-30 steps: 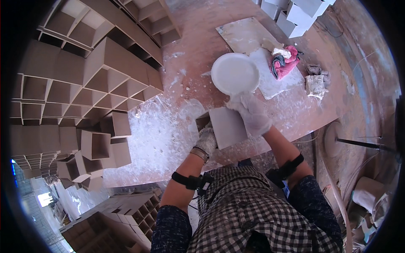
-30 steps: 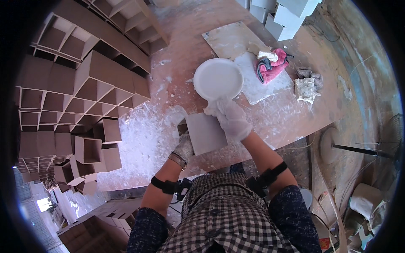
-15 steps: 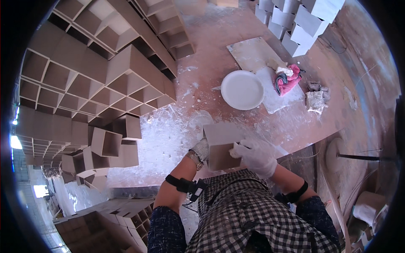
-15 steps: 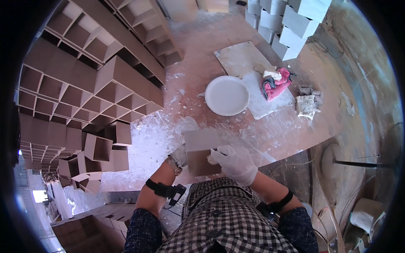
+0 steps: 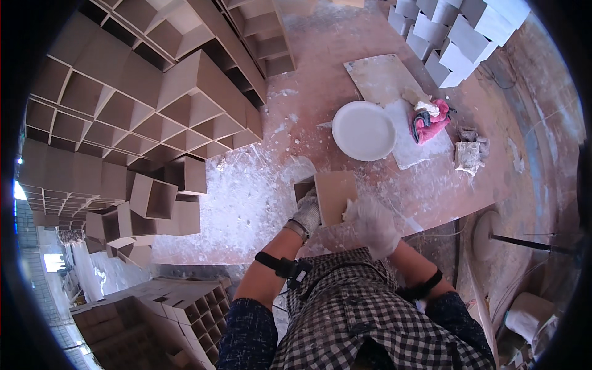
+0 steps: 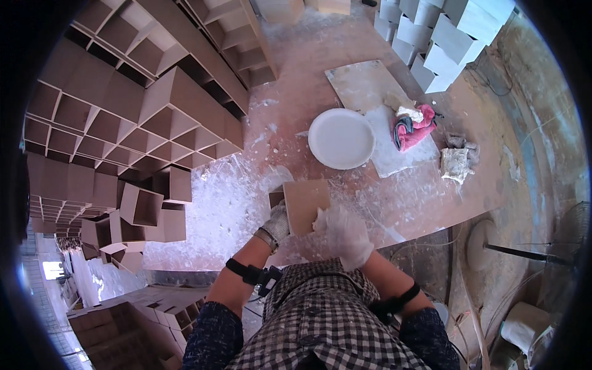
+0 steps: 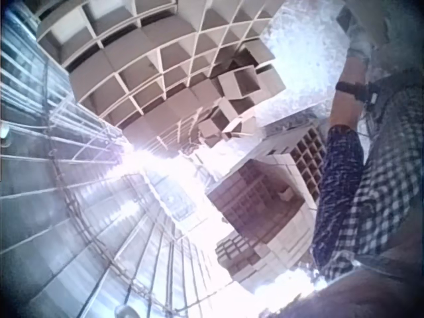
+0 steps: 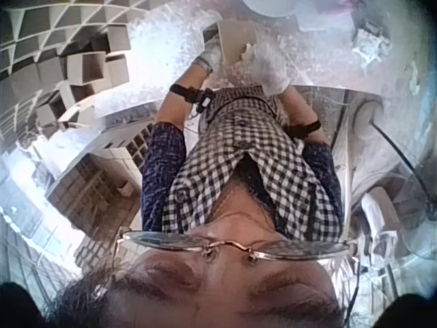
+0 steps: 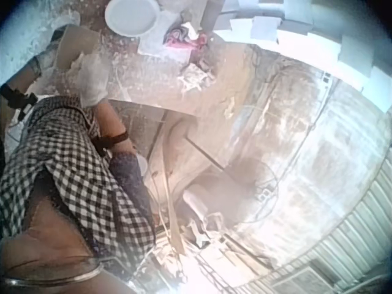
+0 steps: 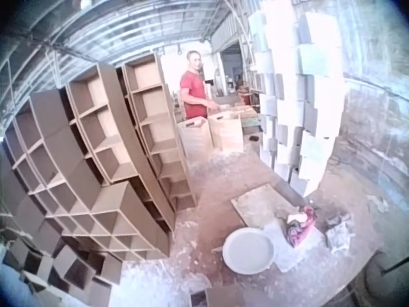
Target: Applying white glue to the edges and surfaces of small wooden boxes using a sponge and stacking them.
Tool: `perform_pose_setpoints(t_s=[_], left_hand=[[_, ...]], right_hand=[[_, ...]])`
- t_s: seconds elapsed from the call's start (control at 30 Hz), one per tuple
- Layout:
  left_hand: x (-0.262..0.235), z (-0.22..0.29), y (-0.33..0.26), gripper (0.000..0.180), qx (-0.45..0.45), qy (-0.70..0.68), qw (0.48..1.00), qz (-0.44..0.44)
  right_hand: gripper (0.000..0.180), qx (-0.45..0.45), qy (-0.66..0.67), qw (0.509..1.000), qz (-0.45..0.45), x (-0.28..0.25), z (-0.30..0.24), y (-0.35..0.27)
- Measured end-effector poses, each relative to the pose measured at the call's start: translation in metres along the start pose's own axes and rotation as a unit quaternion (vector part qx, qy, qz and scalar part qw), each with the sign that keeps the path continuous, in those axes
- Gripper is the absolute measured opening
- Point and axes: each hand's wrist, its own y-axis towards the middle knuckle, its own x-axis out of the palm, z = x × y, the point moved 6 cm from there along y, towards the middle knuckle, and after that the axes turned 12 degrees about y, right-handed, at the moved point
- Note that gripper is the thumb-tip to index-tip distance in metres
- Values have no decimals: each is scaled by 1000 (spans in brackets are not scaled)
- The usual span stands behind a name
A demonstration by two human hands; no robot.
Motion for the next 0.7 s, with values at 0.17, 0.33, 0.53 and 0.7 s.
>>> perform_pose_setpoints(t_s=[0.17,0.33,0.53,0.7], left_hand=[[1,-2,2,40,-67,-169,983,25],[15,-67,21,41,-32,-85,995,-27],[11,-35,12,42,4,10,1000,-4],[5,-41,3,43,-90,-129,987,37]], right_hand=[[5,93,178,978,61,-10,45,67],[14,-82,-24,995,-42,-6,-5,14],[20,45,0,998,-50,-12,23,47],[18,106,105,985,92,-40,93,95]])
